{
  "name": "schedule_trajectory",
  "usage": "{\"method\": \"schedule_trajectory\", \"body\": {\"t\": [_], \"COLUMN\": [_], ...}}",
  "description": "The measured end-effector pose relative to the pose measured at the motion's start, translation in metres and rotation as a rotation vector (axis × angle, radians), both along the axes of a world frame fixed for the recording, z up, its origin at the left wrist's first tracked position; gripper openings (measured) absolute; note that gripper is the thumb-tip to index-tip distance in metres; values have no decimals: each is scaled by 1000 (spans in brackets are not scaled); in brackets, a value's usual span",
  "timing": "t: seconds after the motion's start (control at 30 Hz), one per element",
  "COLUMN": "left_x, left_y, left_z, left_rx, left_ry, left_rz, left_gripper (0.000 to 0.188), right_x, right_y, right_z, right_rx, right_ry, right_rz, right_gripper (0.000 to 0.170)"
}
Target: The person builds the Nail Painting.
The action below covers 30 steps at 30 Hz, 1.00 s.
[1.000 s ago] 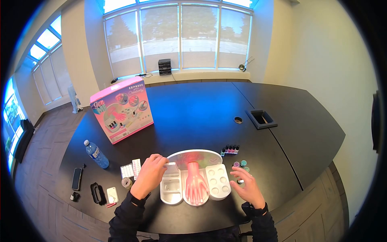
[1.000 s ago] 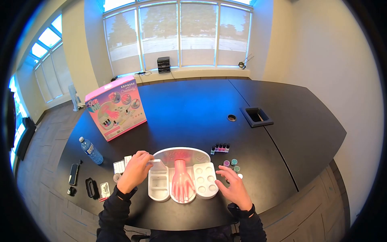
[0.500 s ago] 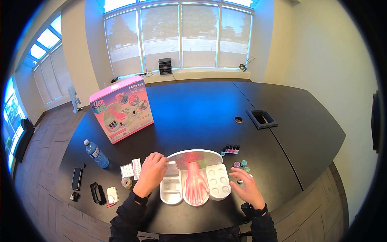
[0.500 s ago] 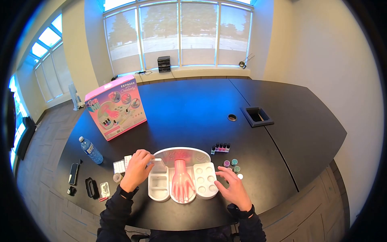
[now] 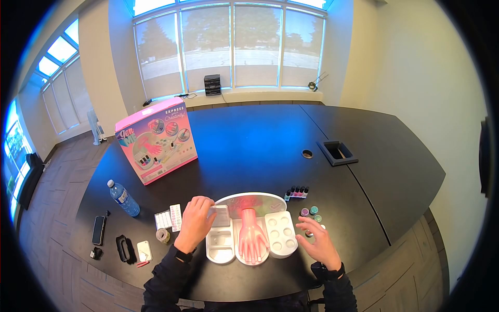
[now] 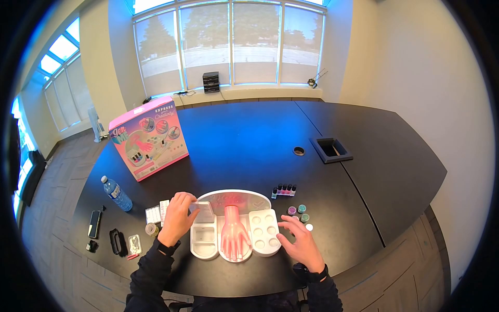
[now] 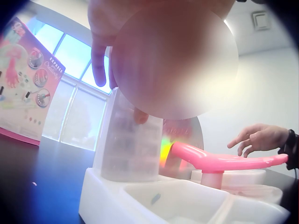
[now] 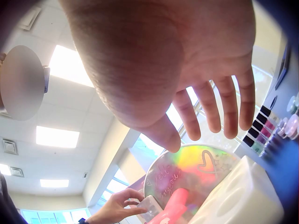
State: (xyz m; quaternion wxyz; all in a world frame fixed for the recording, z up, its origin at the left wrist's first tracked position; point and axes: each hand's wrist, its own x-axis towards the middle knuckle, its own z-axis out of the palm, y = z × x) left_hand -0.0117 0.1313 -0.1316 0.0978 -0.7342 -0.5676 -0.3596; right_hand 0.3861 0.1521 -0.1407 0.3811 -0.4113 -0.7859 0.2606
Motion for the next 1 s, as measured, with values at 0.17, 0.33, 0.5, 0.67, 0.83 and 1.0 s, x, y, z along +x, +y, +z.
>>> {"method": "schedule_trajectory", "body": {"t": [0.17, 0.33, 0.5, 0.67, 0.83, 1.0], "left_x": [0, 0, -1, -4, -12, -39], "left_y": [1, 1, -1, -6, -13, -17], "left_z": [-1, -3, -1, 3, 12, 17], "left_rx": [-2, -23, -11, -23, -18, -64], "left_ry": [-15, -29, -27, -15, -41, -44], "left_rz": [16, 19, 18, 13, 57, 131], "left_gripper": [38, 39, 40, 44, 48, 50], "right_x": [0, 0, -1, -2, -3, -3], "right_y": [-1, -2, -2, -1, 0, 1], "right_z": [1, 0, -1, -4, -7, -7], "right_rx": [2, -12, -5, -1, 16, 6], "right_ry": [1, -5, 0, 4, 6, 16], "right_rz": [-1, -5, 0, 3, 10, 8], "right_gripper": [33, 33, 33, 34, 34, 33]}}
